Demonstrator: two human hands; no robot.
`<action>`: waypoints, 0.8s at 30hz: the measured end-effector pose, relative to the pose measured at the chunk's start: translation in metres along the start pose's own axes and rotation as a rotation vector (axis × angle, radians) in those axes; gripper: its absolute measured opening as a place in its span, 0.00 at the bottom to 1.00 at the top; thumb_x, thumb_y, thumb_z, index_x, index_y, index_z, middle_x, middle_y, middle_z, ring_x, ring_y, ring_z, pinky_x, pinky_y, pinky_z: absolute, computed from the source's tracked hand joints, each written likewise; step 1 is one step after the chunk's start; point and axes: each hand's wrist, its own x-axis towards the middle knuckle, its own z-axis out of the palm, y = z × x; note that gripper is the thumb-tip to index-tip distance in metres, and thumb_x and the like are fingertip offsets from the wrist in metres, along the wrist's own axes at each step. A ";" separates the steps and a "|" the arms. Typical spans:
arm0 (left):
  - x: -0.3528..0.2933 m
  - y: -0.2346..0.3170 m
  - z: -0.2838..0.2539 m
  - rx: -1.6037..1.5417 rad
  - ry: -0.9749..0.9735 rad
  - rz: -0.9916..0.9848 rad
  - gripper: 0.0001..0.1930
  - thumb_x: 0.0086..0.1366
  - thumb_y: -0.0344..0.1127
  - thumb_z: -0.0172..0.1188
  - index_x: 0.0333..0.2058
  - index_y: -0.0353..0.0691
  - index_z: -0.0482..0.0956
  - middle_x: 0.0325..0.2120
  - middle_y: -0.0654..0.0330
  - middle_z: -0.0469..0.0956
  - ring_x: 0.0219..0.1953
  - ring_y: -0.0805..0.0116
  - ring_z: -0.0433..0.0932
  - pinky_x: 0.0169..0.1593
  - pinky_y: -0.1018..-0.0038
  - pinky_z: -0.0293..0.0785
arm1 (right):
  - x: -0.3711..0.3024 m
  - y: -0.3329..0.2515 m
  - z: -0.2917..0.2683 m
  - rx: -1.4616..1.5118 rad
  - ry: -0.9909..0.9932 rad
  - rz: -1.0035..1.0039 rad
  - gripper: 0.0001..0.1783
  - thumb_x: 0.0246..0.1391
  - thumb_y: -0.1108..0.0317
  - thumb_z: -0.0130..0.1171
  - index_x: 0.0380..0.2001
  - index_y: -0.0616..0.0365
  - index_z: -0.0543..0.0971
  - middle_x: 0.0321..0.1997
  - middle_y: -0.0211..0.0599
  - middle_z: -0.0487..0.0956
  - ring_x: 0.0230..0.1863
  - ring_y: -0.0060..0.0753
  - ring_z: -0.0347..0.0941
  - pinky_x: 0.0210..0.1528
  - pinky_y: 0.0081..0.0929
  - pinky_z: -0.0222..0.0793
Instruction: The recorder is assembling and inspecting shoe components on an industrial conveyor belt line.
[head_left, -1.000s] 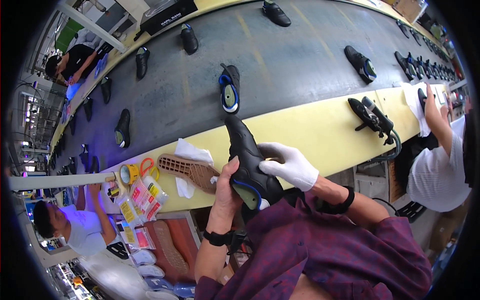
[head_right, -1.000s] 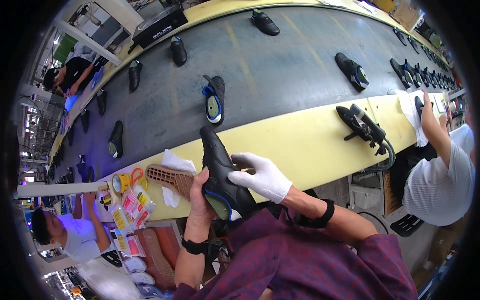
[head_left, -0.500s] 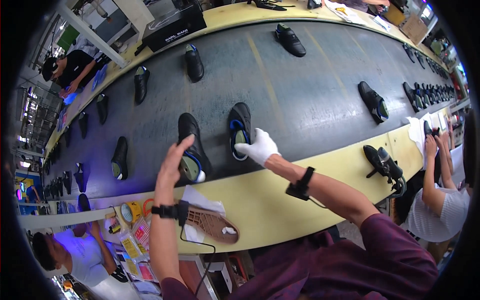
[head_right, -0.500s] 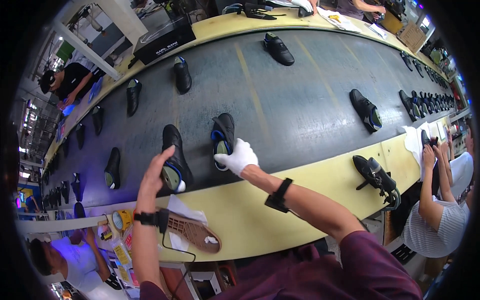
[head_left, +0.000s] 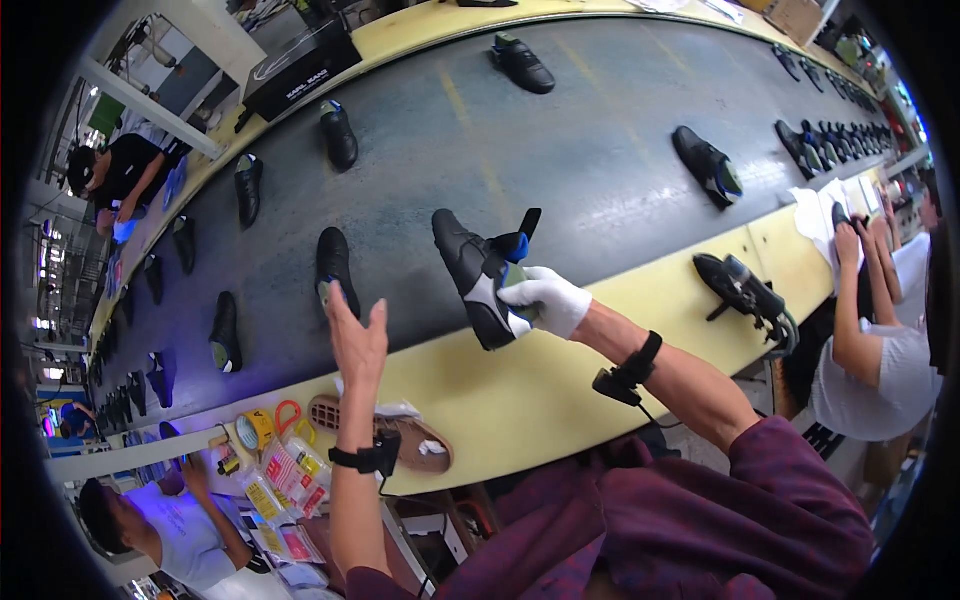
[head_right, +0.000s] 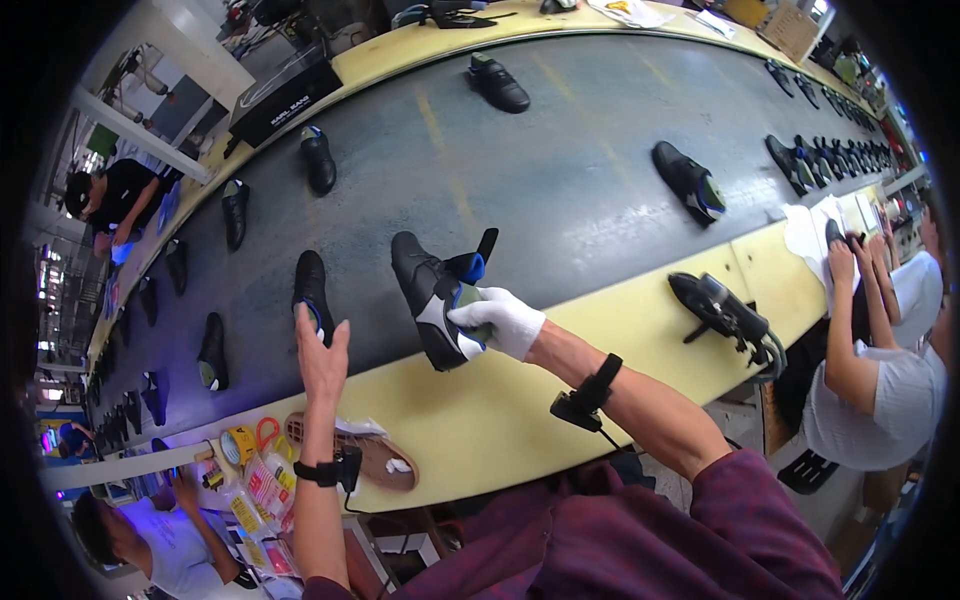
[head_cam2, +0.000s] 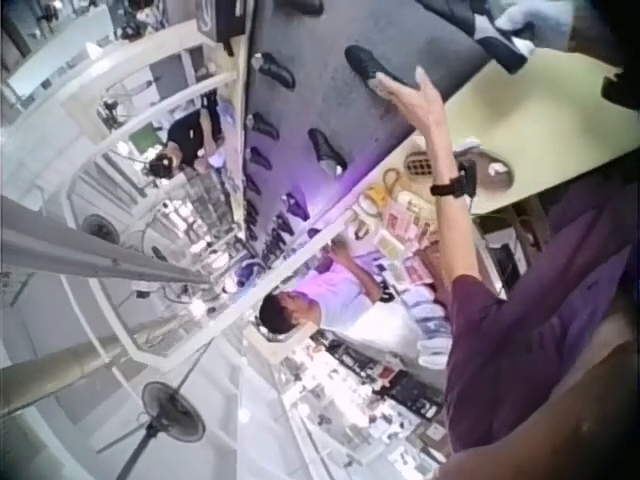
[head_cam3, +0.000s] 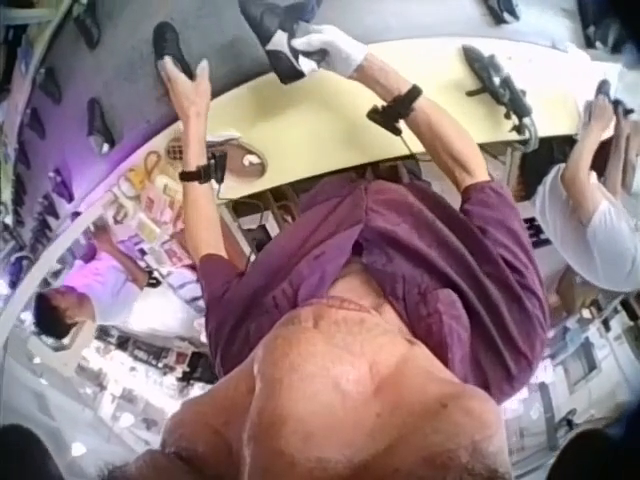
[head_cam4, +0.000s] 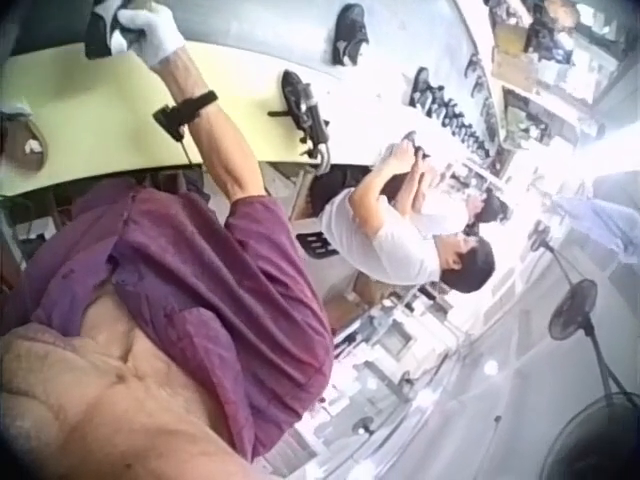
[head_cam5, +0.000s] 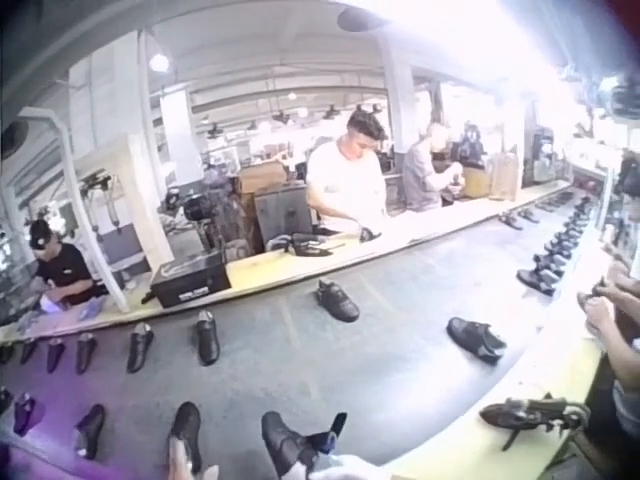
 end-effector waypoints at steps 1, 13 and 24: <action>-0.019 0.025 -0.006 -0.240 -0.088 0.054 0.43 0.73 0.45 0.66 0.75 0.28 0.55 0.72 0.34 0.64 0.71 0.42 0.70 0.71 0.57 0.68 | -0.024 -0.001 -0.002 0.005 0.005 -0.006 0.16 0.60 0.74 0.68 0.51 0.63 0.79 0.42 0.36 0.85 0.41 0.28 0.85 0.47 0.31 0.82; -0.140 0.194 -0.041 0.106 -0.424 0.925 0.43 0.52 0.44 0.80 0.66 0.37 0.74 0.60 0.50 0.77 0.64 0.47 0.73 0.65 0.55 0.70 | -0.201 0.007 -0.040 -0.708 -0.006 -0.004 0.25 0.59 0.55 0.71 0.54 0.61 0.85 0.42 0.29 0.85 0.40 0.21 0.78 0.42 0.22 0.73; -0.222 0.135 0.062 -0.037 -0.343 0.461 0.28 0.63 0.36 0.72 0.59 0.34 0.74 0.47 0.45 0.81 0.49 0.41 0.83 0.52 0.51 0.79 | -0.235 -0.092 -0.180 -2.135 1.087 -0.817 0.34 0.53 0.56 0.76 0.59 0.62 0.79 0.48 0.51 0.84 0.51 0.58 0.80 0.59 0.47 0.74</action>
